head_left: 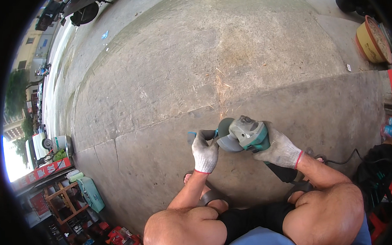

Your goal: The person uses an angle grinder to smooth a small metal component, then walks to a motorcycle and begins installing a brake caliper onto the rear wheel assembly.

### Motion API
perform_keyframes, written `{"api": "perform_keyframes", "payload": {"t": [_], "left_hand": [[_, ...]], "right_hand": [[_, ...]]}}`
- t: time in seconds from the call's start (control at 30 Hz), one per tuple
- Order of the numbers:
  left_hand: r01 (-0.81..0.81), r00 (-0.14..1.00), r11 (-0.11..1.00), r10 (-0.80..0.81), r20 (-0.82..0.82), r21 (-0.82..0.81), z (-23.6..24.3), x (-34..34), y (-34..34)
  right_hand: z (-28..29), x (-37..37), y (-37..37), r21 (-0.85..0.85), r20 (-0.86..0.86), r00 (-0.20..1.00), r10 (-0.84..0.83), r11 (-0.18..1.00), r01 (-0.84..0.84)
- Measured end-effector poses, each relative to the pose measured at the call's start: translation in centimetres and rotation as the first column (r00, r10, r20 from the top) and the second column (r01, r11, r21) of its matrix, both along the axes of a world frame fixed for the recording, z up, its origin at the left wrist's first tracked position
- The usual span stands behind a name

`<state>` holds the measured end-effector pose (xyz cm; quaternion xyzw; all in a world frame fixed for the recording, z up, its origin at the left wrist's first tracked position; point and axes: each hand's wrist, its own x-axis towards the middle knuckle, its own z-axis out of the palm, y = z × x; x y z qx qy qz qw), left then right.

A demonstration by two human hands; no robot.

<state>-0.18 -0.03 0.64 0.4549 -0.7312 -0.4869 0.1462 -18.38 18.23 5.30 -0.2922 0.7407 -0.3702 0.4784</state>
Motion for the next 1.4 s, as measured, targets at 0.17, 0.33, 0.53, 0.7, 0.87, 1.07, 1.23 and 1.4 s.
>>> {"api": "perform_keyframes", "payload": {"t": [0.17, 0.33, 0.53, 0.7, 0.87, 1.07, 1.23, 1.4], "left_hand": [[-0.025, 0.999, 0.999, 0.026, -0.026, 0.041, 0.5, -0.2, 0.0], [-0.047, 0.998, 0.996, 0.049, -0.027, 0.081, 0.5, -0.1, -0.2], [-0.106, 0.989, 0.977, 0.124, -0.085, 0.184, 0.3, 0.0, -0.3], [-0.106, 0.989, 0.976, 0.124, -0.082, 0.192, 0.0, 0.3, -0.4], [-0.096, 0.989, 0.972, 0.117, -0.089, 0.215, 0.0, -0.1, -0.2], [-0.096, 0.992, 0.968, 0.112, -0.061, 0.232, 0.3, -0.2, -0.1], [-0.034, 0.998, 0.992, 0.041, -0.052, 0.125, 0.3, -0.2, -0.1], [0.017, 1.0, 1.0, -0.017, -0.017, 0.026, 0.4, 0.0, -0.1]], "right_hand": [[-0.7, 0.0, 0.4, -0.058, 0.015, 0.999, -0.037, 0.998, 0.038], [-1.1, 0.0, 0.8, -0.054, 0.084, 0.993, -0.083, 0.995, 0.088], [-1.1, -0.2, 1.0, -0.026, 0.076, 0.992, -0.097, 0.995, 0.099], [-0.6, -0.2, 0.7, -0.024, 0.07, 0.993, -0.097, 0.995, 0.099], [-1.2, -0.2, 0.9, -0.044, 0.078, 0.992, -0.096, 0.994, 0.099], [-0.5, -0.2, 0.3, -0.044, 0.101, 0.992, -0.077, 0.996, 0.082], [-0.9, -0.1, 0.2, -0.047, 0.077, 0.996, -0.037, 0.998, 0.04], [-0.6, 0.0, 0.2, -0.056, 0.046, 0.999, -0.016, 0.998, 0.018]]}}
